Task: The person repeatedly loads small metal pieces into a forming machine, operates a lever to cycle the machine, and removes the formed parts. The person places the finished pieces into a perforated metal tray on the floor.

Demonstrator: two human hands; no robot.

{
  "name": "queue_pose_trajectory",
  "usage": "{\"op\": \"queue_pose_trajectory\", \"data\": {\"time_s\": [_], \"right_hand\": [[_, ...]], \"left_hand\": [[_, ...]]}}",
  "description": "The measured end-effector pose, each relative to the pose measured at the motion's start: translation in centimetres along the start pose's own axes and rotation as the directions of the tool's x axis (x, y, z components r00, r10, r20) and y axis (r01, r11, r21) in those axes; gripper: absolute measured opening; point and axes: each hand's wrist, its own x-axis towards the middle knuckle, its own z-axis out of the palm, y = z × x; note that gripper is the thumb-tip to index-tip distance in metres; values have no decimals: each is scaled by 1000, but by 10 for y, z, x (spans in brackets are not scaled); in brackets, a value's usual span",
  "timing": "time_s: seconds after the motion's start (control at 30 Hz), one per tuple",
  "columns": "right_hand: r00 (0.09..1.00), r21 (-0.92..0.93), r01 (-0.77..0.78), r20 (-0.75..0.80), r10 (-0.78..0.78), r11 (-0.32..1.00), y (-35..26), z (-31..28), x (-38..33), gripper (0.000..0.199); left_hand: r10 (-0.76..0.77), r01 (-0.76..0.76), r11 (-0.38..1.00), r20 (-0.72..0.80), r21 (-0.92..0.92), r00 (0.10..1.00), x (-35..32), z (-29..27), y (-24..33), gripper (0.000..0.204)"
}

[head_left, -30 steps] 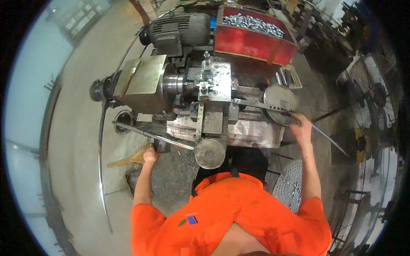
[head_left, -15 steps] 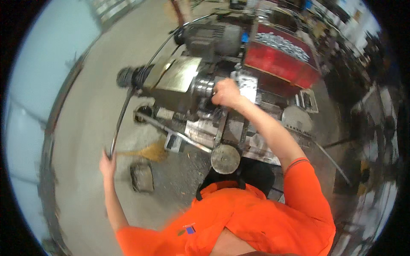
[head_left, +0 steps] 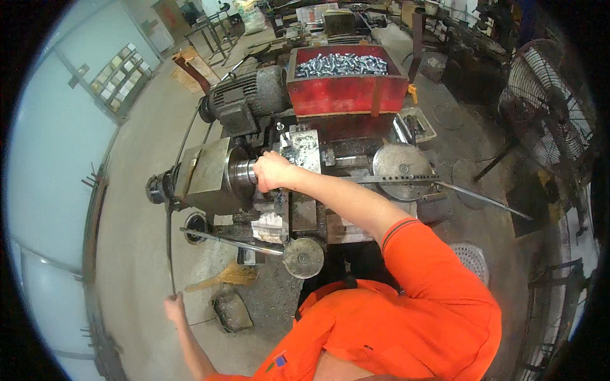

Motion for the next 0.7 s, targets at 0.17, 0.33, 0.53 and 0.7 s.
{"op": "queue_pose_trajectory", "data": {"time_s": [0.17,0.33,0.53,0.7], "right_hand": [[1000,-27,-9,5,9,1000,2,1,-1,26],[985,-178,-168,-70,158,970,24,-59,-33,27],[814,-254,-414,-532,231,874,135,-152,-85,42],[752,-23,-196,-645,135,980,120,-148,-176,48]], "left_hand": [[64,-64,989,2,137,998,-72,7,49,31],[169,-166,985,64,-41,984,-66,15,26,25],[483,-466,817,40,339,875,-47,1,103,28],[727,-521,588,121,-619,676,-78,4,228,31]]}}
